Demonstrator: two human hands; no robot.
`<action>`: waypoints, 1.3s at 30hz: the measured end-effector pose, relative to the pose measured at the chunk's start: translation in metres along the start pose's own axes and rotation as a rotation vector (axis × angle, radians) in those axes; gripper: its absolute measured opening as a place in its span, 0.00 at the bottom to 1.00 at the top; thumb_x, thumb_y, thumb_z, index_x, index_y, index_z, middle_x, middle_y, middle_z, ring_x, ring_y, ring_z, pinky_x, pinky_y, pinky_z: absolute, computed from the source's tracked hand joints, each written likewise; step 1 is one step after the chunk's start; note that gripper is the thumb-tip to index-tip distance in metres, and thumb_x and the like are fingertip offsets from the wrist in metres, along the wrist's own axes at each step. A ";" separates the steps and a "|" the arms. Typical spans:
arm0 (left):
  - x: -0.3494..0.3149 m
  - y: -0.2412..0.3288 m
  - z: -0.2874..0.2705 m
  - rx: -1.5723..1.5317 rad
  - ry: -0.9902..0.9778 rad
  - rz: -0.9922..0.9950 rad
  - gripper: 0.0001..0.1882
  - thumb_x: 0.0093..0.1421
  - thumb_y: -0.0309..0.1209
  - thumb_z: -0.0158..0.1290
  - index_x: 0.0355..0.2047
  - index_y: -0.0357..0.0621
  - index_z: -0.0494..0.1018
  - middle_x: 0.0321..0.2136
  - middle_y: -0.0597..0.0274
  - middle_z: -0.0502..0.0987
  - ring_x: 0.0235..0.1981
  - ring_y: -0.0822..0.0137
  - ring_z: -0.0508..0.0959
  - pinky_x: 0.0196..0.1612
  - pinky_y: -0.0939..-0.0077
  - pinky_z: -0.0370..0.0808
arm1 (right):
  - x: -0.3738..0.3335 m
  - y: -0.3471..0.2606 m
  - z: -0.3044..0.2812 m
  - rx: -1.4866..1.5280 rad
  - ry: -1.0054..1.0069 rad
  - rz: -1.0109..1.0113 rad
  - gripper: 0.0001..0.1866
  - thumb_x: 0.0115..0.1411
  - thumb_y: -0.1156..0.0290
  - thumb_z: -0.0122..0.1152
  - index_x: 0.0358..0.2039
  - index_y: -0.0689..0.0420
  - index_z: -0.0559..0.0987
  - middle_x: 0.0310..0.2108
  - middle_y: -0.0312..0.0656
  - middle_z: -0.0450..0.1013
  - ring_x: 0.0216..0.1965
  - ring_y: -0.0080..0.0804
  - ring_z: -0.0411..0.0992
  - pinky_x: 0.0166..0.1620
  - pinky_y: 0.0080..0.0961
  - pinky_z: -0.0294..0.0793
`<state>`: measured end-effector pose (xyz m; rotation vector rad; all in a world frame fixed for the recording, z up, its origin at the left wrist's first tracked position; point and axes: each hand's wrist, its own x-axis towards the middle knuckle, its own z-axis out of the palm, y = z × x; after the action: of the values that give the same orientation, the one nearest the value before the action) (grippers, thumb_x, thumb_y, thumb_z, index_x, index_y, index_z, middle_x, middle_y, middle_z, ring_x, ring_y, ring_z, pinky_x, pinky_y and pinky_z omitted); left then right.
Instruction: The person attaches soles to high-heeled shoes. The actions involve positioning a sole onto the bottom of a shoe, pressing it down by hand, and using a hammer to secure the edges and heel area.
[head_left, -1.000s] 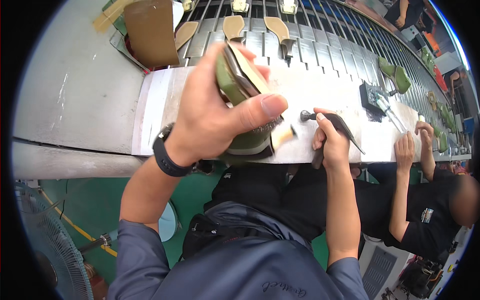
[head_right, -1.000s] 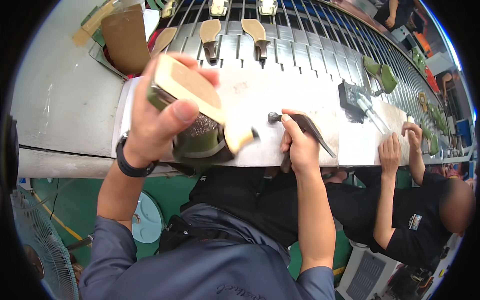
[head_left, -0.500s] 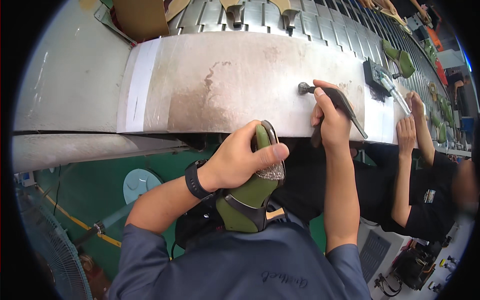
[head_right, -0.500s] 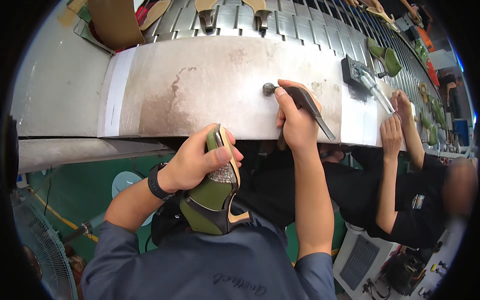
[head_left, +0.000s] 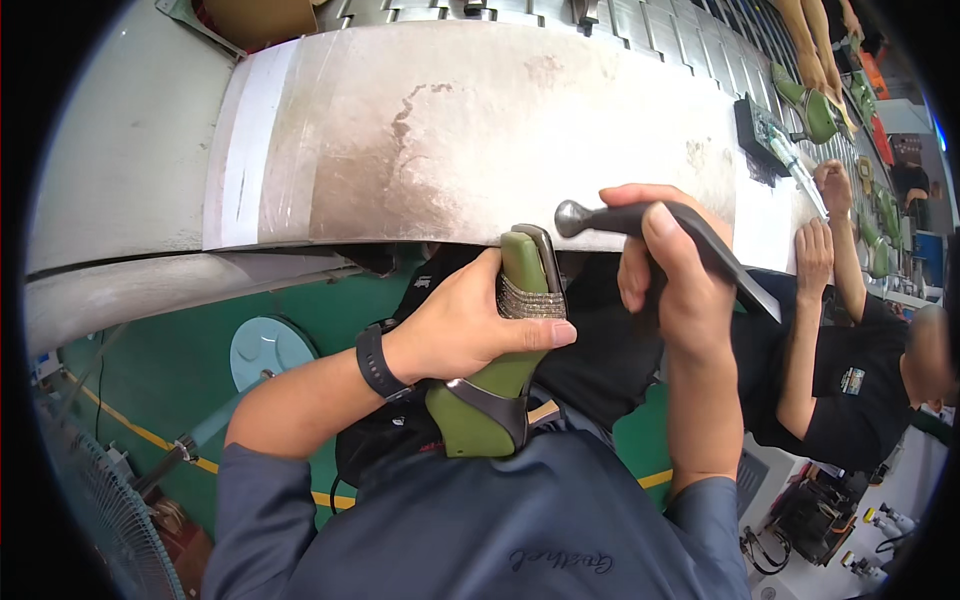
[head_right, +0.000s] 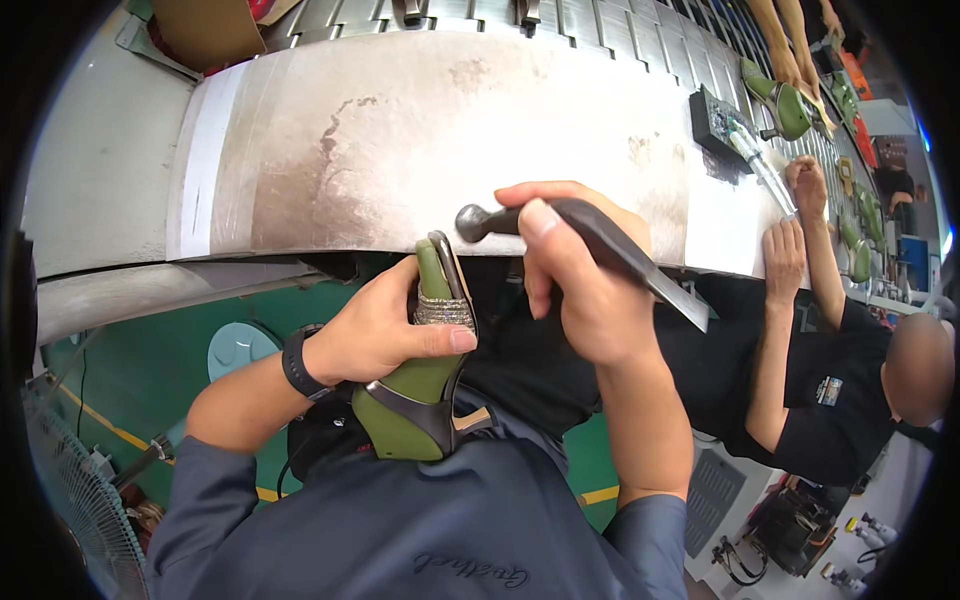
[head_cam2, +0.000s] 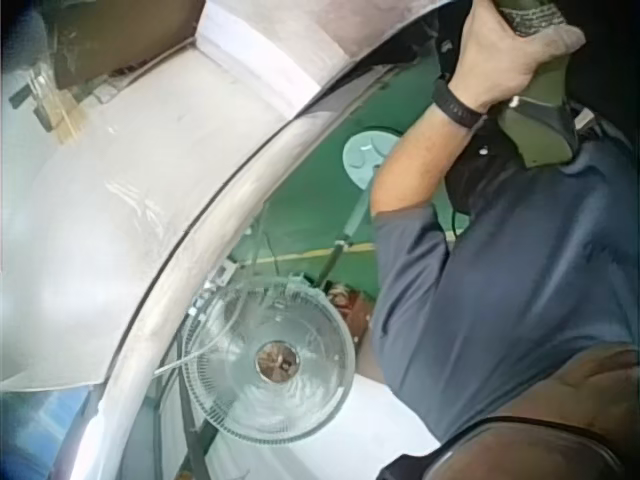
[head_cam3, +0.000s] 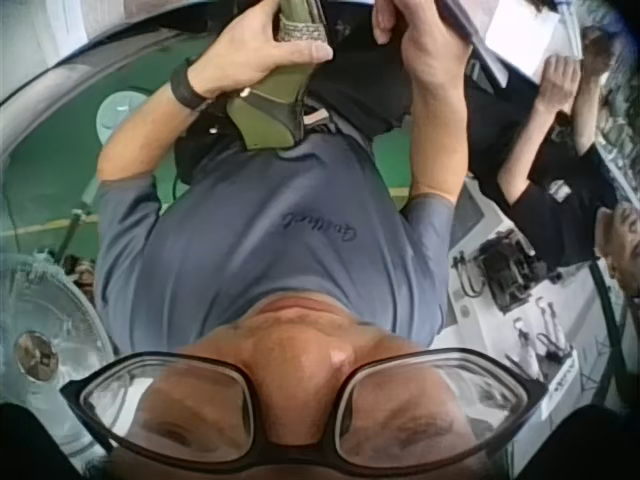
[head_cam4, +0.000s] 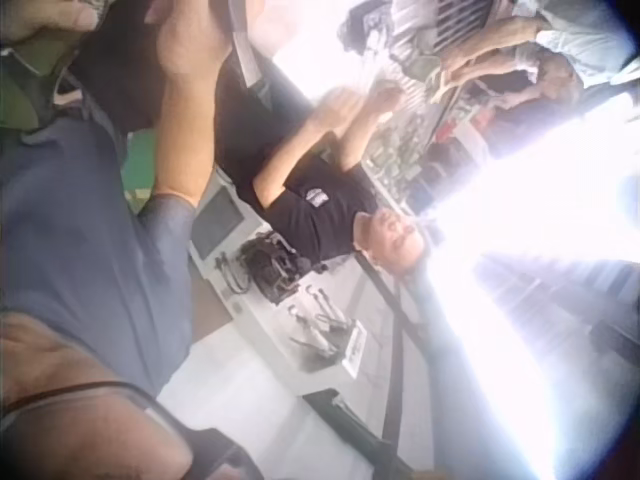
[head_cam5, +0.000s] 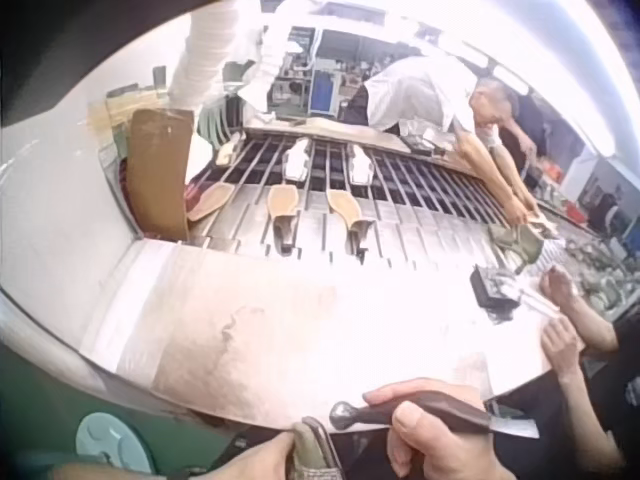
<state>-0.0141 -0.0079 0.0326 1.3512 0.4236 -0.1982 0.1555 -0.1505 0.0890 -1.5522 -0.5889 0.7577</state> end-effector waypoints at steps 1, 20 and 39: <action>0.002 -0.004 0.001 -0.009 -0.002 -0.005 0.43 0.52 0.52 0.73 0.55 0.31 0.67 0.44 0.55 0.78 0.46 0.65 0.78 0.53 0.69 0.75 | -0.004 -0.008 -0.001 -0.007 -0.056 -0.002 0.18 0.71 0.65 0.57 0.46 0.70 0.82 0.14 0.34 0.69 0.14 0.18 0.64 0.21 0.18 0.63; 0.010 -0.039 0.003 -0.361 -0.137 0.068 0.44 0.63 0.58 0.62 0.63 0.38 0.59 0.52 0.45 0.76 0.52 0.57 0.79 0.55 0.61 0.78 | -0.003 0.026 -0.013 -0.101 -0.109 0.096 0.15 0.69 0.65 0.62 0.47 0.64 0.83 0.16 0.33 0.70 0.16 0.19 0.67 0.22 0.19 0.66; -0.001 -0.036 0.008 -0.588 -0.186 0.044 0.41 0.67 0.65 0.49 0.65 0.44 0.62 0.51 0.43 0.79 0.50 0.47 0.83 0.51 0.51 0.83 | 0.054 0.085 -0.067 -1.110 0.444 -0.742 0.20 0.57 0.73 0.63 0.51 0.58 0.82 0.43 0.46 0.81 0.48 0.45 0.78 0.51 0.38 0.78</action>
<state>-0.0273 -0.0232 0.0017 0.7562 0.2642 -0.1454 0.2359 -0.1645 0.0000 -2.1513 -1.2474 -0.6029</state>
